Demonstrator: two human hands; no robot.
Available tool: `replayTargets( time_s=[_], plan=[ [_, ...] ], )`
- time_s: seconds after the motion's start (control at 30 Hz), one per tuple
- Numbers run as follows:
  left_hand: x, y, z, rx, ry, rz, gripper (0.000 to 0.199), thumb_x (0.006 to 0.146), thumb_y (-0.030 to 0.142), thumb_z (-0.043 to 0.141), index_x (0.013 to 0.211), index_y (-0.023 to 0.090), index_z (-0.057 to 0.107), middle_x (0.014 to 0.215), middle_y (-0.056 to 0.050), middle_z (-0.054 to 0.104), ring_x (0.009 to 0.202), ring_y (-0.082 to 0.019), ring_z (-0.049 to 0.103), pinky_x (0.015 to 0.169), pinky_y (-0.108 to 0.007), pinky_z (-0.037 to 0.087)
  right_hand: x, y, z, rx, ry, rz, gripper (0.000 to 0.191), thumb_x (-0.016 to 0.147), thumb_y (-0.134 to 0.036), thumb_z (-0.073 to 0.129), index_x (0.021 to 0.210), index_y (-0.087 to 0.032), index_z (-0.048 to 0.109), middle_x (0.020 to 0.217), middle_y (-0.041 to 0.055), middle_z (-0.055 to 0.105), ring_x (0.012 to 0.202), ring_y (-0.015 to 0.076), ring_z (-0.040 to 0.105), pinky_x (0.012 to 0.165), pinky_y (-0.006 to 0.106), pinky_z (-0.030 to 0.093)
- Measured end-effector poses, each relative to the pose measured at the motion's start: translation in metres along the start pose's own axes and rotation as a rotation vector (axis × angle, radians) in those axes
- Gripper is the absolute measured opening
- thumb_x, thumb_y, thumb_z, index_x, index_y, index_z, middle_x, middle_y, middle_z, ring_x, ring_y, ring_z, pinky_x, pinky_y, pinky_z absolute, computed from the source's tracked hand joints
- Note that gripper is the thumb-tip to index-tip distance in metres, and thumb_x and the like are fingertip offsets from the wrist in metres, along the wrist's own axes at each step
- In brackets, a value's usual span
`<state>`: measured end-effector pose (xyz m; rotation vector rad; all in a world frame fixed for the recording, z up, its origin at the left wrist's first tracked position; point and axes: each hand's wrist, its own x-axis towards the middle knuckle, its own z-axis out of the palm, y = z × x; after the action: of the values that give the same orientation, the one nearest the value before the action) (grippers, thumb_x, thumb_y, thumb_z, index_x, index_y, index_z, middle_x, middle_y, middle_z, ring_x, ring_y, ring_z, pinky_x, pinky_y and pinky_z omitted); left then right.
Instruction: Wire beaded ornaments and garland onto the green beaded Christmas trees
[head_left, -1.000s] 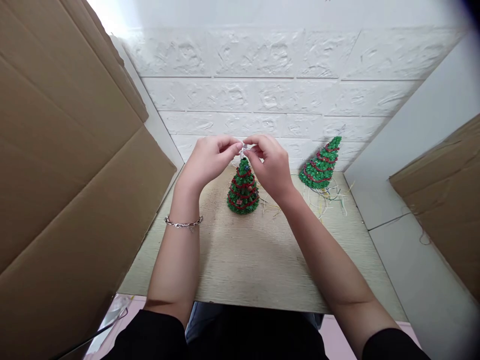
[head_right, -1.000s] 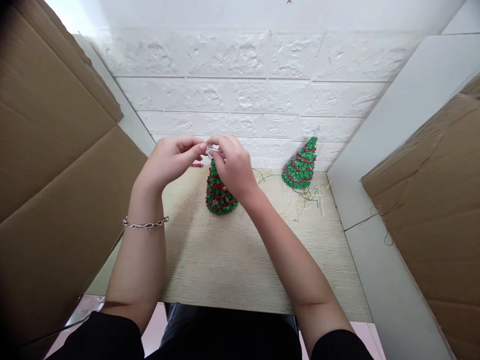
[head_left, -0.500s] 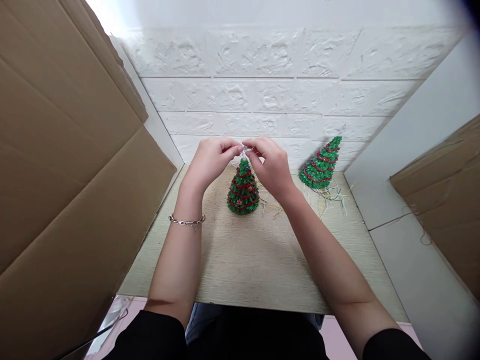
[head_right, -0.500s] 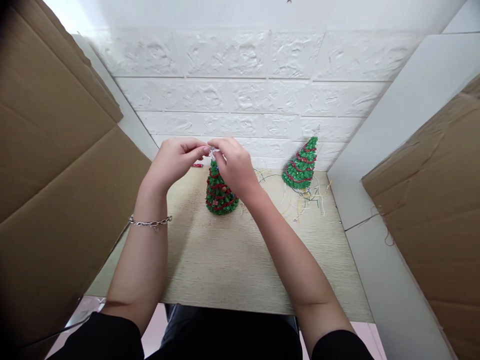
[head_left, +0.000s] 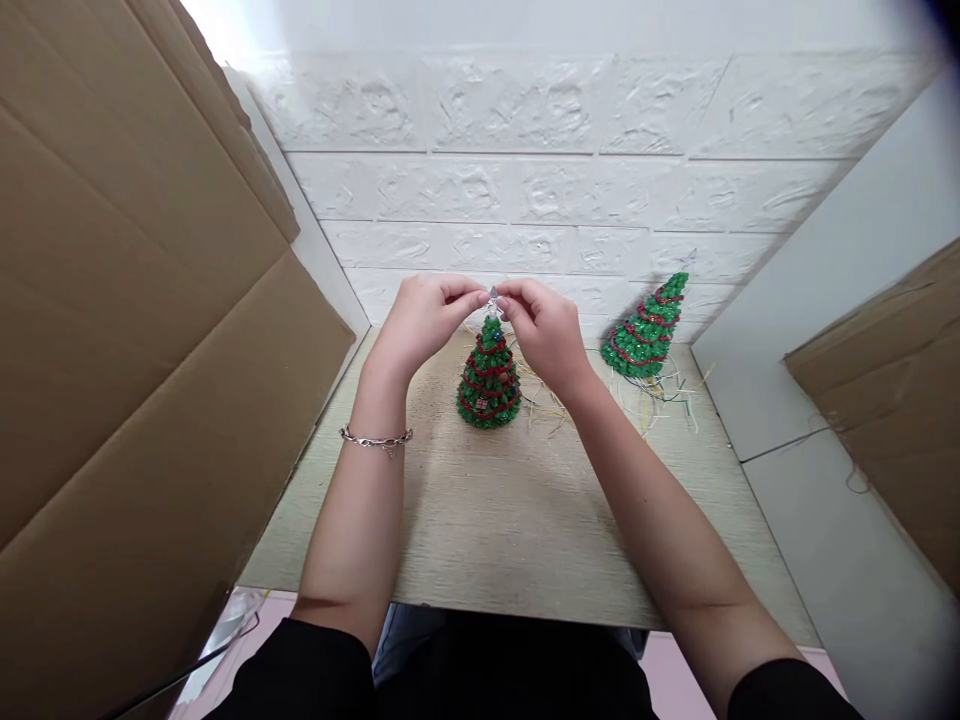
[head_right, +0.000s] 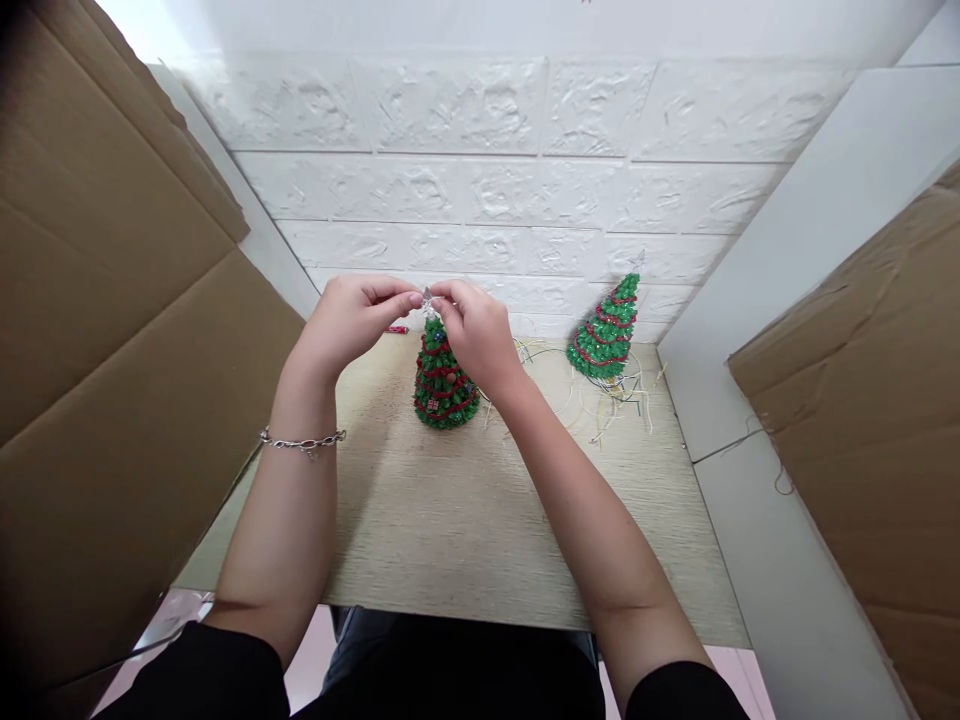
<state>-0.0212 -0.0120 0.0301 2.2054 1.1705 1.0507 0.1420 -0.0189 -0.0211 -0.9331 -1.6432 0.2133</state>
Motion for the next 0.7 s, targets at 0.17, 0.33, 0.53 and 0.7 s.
replayTargets(
  time_s=[0.17, 0.33, 0.53, 0.7],
  plan=[
    [-0.0006, 0.0018, 0.0009, 0.001, 0.009, -0.009, 0.025, 0.085, 0.035, 0.056, 0.081, 0.018, 0.075, 0.085, -0.003, 0.073, 0.085, -0.018, 0.061, 0.078, -0.03, 0.052, -0.0003, -0.0015, -0.0002, 0.026, -0.005, 0.021, 0.013, 0.091, -0.018, 0.053, 0.092, -0.02, 0.066, 0.088, 0.0012, 0.07, 0.081, 0.0155, 0.064, 0.077, 0.031, 0.05],
    [-0.0004, 0.0007, 0.0014, 0.004, 0.003, -0.008, 0.025, 0.085, 0.034, 0.057, 0.084, 0.018, 0.076, 0.089, -0.004, 0.074, 0.087, -0.018, 0.063, 0.079, -0.03, 0.052, -0.0009, -0.0008, -0.0004, 0.049, -0.017, 0.043, 0.012, 0.091, -0.02, 0.054, 0.092, -0.02, 0.066, 0.087, 0.0008, 0.071, 0.079, 0.0156, 0.065, 0.074, 0.031, 0.05],
    [-0.0005, 0.0003, 0.0003, 0.024, -0.012, -0.011, 0.024, 0.084, 0.033, 0.058, 0.084, 0.018, 0.076, 0.086, -0.003, 0.074, 0.082, -0.017, 0.062, 0.077, -0.03, 0.052, -0.0012, -0.0005, -0.002, 0.067, -0.037, 0.057, 0.01, 0.089, -0.02, 0.057, 0.09, -0.019, 0.067, 0.087, 0.0014, 0.071, 0.08, 0.016, 0.066, 0.076, 0.032, 0.051],
    [-0.0007, 0.0012, -0.0011, 0.015, -0.029, -0.04, 0.025, 0.085, 0.035, 0.058, 0.081, 0.018, 0.075, 0.083, -0.004, 0.073, 0.082, -0.018, 0.062, 0.076, -0.03, 0.052, -0.0006, -0.0013, -0.0036, 0.071, -0.057, 0.096, 0.012, 0.089, -0.021, 0.057, 0.091, -0.019, 0.068, 0.087, 0.0018, 0.072, 0.079, 0.016, 0.065, 0.076, 0.032, 0.052]
  ],
)
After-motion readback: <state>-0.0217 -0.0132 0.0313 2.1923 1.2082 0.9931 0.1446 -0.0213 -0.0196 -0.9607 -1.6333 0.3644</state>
